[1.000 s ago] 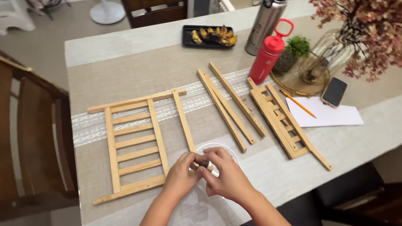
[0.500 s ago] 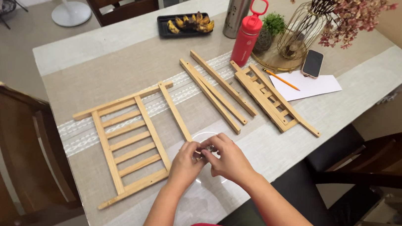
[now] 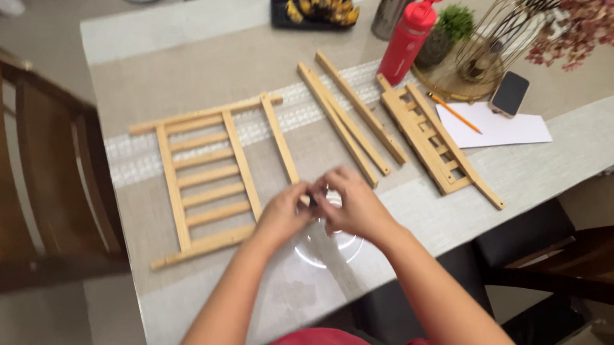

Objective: The person assembles a small wooden rack by inserting screws into pre-drilled holes and tightening them with a screwdriver. They align wooden slats and secure them to the frame, working methodically across multiple joints.

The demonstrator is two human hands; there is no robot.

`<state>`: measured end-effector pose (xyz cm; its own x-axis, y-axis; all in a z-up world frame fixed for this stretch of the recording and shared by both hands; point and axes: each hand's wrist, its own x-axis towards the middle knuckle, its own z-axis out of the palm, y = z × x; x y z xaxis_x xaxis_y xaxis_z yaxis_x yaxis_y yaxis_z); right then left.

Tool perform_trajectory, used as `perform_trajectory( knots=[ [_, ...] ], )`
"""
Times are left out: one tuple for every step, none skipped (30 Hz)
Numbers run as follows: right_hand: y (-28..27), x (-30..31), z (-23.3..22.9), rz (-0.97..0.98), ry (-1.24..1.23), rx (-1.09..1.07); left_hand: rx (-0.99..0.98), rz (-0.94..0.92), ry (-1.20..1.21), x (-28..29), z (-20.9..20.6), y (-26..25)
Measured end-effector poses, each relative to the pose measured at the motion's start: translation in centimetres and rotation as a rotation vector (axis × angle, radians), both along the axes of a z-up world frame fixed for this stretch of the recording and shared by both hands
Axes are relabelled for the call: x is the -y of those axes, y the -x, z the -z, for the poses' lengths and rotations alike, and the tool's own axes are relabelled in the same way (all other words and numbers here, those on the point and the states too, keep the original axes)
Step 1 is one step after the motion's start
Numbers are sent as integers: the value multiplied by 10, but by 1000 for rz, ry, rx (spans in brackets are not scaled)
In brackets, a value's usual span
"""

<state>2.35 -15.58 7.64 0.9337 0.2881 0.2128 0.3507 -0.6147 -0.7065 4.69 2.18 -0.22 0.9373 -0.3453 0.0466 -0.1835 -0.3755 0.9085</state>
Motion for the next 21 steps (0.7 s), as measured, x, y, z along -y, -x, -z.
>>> perform_trajectory(
  knots=[
    [0, -1, 1, 40, 4, -55, -24, -31, -12, 3, -1, 1],
    [0, -3, 2, 80, 9, -111, -48, -63, -24, 5, -2, 4],
    [-2, -4, 2, 120, 17, -156, -28, -80, -39, 7, -4, 6],
    [-3, -4, 1, 123, 36, -110, -8, -98, -53, 8, -5, 8],
    [-5, -5, 1, 126, 55, -60, 16, -116, -68, 10, -6, 8],
    [-7, -4, 1, 128, 72, -9, 31, -130, -52, 12, -7, 6],
    [-4, -3, 2, 96, 74, -41, 34, -141, -40, 12, -6, 10],
    [-2, 0, 3, 63, 76, -73, 38, -153, -28, 12, -4, 15],
    [-6, 0, 1, 36, 73, -89, 43, -136, -23, 10, -3, 13],
    [-10, 1, -2, 3, 69, -83, 49, -119, -19, 8, -2, 10],
    [-6, 3, -3, -28, 67, -93, 38, -100, -13, 7, 2, 15],
    [-3, 5, -5, -59, 66, -103, 19, -78, 6, 6, 5, 21],
    [-2, 7, -10, -123, 55, -89, 20, -51, 25, 5, 5, 16],
    [-1, 9, -15, -187, 44, -74, 21, -25, 44, 3, 5, 11],
    [-1, 6, -19, -242, 29, -62, 9, -18, 32, 0, 5, 8],
    [-2, 3, -22, -219, 5, -163, -2, -11, 20, -3, 5, 6],
    [0, 5, -27, -188, -12, -278, -26, 2, 18, -1, 6, 8],
    [1, 5, -31, -158, -29, -392, -22, -8, 1, 0, 6, 10],
    [2, 3, -35, -162, -52, -394, -9, -17, -19, -1, 4, 10],
    [4, 2, -39, -167, -76, -395, 4, -26, -38, -2, 1, 10],
    [4, 0, -43, -172, -98, -390, 0, -30, -42, -1, -3, 10]
  ],
)
